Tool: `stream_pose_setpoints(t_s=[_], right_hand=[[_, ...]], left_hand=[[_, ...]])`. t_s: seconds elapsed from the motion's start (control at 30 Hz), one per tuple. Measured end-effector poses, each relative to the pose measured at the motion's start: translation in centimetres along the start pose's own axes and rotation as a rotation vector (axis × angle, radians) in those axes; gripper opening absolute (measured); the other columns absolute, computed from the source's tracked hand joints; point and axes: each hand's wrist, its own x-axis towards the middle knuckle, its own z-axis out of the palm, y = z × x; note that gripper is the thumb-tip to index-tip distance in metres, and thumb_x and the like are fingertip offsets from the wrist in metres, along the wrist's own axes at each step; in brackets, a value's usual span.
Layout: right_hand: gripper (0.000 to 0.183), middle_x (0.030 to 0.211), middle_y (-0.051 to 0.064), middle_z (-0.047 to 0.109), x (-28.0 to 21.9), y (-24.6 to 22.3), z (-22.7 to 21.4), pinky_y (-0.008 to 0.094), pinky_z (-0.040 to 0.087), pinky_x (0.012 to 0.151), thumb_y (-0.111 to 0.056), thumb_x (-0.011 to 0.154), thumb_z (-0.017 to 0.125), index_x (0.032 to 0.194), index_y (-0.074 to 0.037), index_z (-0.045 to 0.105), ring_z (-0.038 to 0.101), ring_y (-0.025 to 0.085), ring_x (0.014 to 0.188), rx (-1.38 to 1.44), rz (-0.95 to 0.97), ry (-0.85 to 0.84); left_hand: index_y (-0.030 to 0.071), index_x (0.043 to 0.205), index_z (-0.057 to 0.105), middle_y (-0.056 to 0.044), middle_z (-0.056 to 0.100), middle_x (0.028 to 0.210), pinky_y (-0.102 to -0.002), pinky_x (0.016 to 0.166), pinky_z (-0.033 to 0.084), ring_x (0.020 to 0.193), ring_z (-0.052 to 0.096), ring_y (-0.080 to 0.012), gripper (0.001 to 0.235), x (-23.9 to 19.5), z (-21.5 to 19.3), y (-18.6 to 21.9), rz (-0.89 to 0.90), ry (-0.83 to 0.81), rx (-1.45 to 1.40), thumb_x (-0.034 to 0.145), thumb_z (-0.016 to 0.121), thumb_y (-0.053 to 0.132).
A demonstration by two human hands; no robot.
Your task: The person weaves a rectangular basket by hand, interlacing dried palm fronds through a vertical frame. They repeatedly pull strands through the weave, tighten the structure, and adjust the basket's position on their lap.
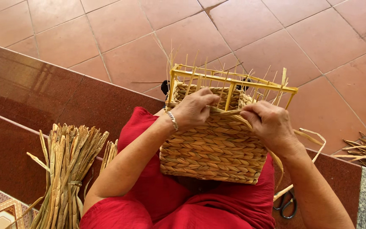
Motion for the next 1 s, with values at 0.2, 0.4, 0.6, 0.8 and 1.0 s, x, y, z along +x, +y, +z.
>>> stream_pose_setpoints(t_s=[0.2,0.4,0.6,0.8,1.0], right_hand=[[0.010,0.102,0.020,0.072,2.4,-3.3,-0.9,0.037,0.057,0.065,0.003,0.090,0.068,0.100,0.002,0.070,0.065,0.025,0.079,-0.326,-0.502,0.298],[0.018,0.072,0.007,0.066,4.2,-2.7,-1.6,0.038,0.049,0.057,-0.023,0.100,0.073,0.088,-0.009,0.071,0.060,0.020,0.068,-0.480,-0.249,-0.041],[0.024,0.064,0.011,0.069,8.1,3.3,-2.6,0.031,0.040,0.052,-0.026,0.096,0.072,0.093,-0.005,0.082,0.050,0.013,0.055,0.475,0.381,-0.826],[0.017,0.072,0.005,0.076,4.4,3.9,0.4,0.032,0.056,0.062,-0.025,0.088,0.076,0.094,-0.010,0.077,0.072,0.015,0.066,0.151,0.324,-0.387],[0.025,0.081,0.009,0.074,1.9,0.6,2.4,0.036,0.054,0.061,-0.033,0.092,0.079,0.097,-0.010,0.070,0.072,0.021,0.068,0.031,-0.041,0.016]], left_hand=[[0.007,0.120,0.069,-0.010,0.069,0.103,-0.041,0.084,0.056,0.099,0.068,-0.0300,0.029,-0.5,0.2,0.8,0.115,0.030,0.145,0.091,0.065,0.006],[0.012,0.100,0.075,-0.005,0.072,0.096,-0.040,0.085,0.052,0.095,0.067,-0.0267,0.017,0.9,0.4,2.0,-0.026,-0.063,0.203,0.087,0.066,0.005],[0.007,0.098,0.067,-0.011,0.064,0.096,-0.045,0.082,0.050,0.094,0.062,-0.0309,0.027,0.4,-0.5,3.9,-0.079,-0.175,0.271,0.077,0.067,0.024],[0.010,0.123,0.059,-0.012,0.058,0.104,-0.044,0.078,0.053,0.095,0.063,-0.0284,0.024,0.6,1.3,4.0,-0.164,0.107,0.203,0.109,0.049,0.027],[0.009,0.102,0.056,-0.011,0.062,0.095,-0.042,0.072,0.053,0.085,0.067,-0.0304,0.022,-0.8,1.0,3.2,-0.017,0.237,0.146,0.089,0.074,0.011]])
